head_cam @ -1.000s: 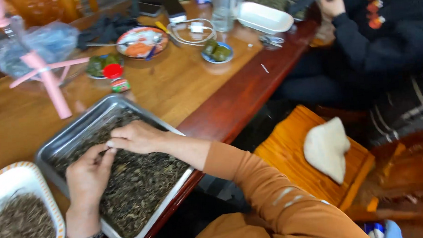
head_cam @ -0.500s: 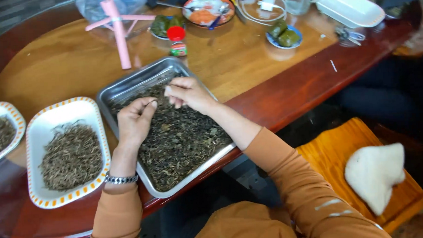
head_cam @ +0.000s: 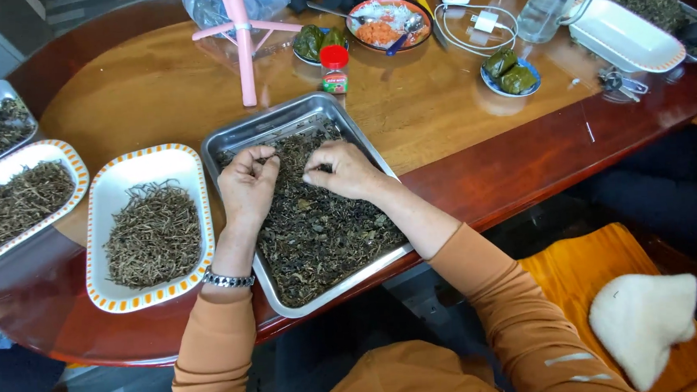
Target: Sorting dried tea leaves by hand to remove stems and debris
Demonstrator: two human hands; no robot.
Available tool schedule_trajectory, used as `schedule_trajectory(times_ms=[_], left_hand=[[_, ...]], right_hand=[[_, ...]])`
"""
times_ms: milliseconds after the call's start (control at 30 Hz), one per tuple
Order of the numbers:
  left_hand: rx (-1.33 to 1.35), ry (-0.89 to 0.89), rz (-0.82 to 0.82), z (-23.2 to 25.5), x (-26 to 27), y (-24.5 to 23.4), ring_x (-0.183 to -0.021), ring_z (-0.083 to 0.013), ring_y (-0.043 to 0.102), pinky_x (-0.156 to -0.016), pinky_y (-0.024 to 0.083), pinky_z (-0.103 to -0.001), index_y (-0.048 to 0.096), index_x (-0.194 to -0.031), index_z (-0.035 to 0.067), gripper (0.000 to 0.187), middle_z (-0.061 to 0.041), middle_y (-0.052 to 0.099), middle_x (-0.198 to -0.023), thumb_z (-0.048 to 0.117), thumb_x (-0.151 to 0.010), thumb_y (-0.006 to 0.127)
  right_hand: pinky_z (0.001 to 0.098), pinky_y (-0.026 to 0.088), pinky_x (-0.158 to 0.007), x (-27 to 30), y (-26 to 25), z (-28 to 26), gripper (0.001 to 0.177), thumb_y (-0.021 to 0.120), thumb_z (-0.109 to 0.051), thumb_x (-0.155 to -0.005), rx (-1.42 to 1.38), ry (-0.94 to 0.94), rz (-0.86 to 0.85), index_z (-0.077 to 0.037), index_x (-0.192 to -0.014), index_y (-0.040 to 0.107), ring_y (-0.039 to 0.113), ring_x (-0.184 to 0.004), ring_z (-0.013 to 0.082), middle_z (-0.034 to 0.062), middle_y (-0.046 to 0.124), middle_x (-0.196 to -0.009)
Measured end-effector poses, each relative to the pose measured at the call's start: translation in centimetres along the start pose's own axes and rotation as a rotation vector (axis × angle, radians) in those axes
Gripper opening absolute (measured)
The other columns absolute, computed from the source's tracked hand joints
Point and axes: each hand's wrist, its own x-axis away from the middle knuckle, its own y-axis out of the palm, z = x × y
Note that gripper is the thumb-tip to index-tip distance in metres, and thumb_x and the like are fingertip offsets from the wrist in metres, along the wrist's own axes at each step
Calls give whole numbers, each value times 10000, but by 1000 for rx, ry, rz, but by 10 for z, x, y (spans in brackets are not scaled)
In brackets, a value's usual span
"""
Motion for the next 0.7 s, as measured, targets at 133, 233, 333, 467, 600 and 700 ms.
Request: schedule_trajectory(times_ms=[133,233,333,467,600,700], left_hand=[[70,-19,25,3,-2,-1,-540,-76,554,-505,437,-242,780,-1122,113,228,-3,576,-559,75,-899,755],[151,-42,43,4,-4,0,-565,-43,524,-526,419,-209,768,-1152,102,239,22,577,-586,76,-915,752],[258,-94,55,15,1,0,-600,8,486,-552,371,-161,757,-1153,67,212,68,587,-609,88,-946,715],[532,-222,43,33,0,-2,-331,-14,370,-317,284,-163,757,-1074,98,147,59,407,-477,172,-983,669],[607,-283,42,39,0,-2,-319,3,335,-284,260,-162,759,-1019,108,165,78,351,-477,228,-997,648],[710,-343,51,48,1,-12,-324,10,288,-291,238,-158,745,-1022,110,254,90,316,-477,332,-1036,622]], right_hand=[[441,462,-934,-3,-7,-19,190,780,-320,-873,222,94,-154,-239,-1044,770,649,-1139,303,51,732,-1106],[489,406,-995,-1,-7,-24,197,723,-379,-919,363,135,-240,-300,-1099,741,589,-1254,309,42,691,-1235],[554,341,-1073,5,4,-24,212,753,-372,-905,450,160,-293,-293,-1102,745,526,-1334,321,79,666,-1277],[494,349,-1036,-3,7,2,61,742,-313,-909,387,48,-144,-276,-955,751,562,-1251,261,10,684,-1084],[468,399,-951,-3,-12,-13,54,709,-211,-924,398,94,-76,-243,-948,745,637,-1125,268,15,719,-985],[490,388,-981,-3,-4,-4,128,753,-219,-863,520,83,-148,-258,-975,705,608,-1164,275,13,698,-1081]])
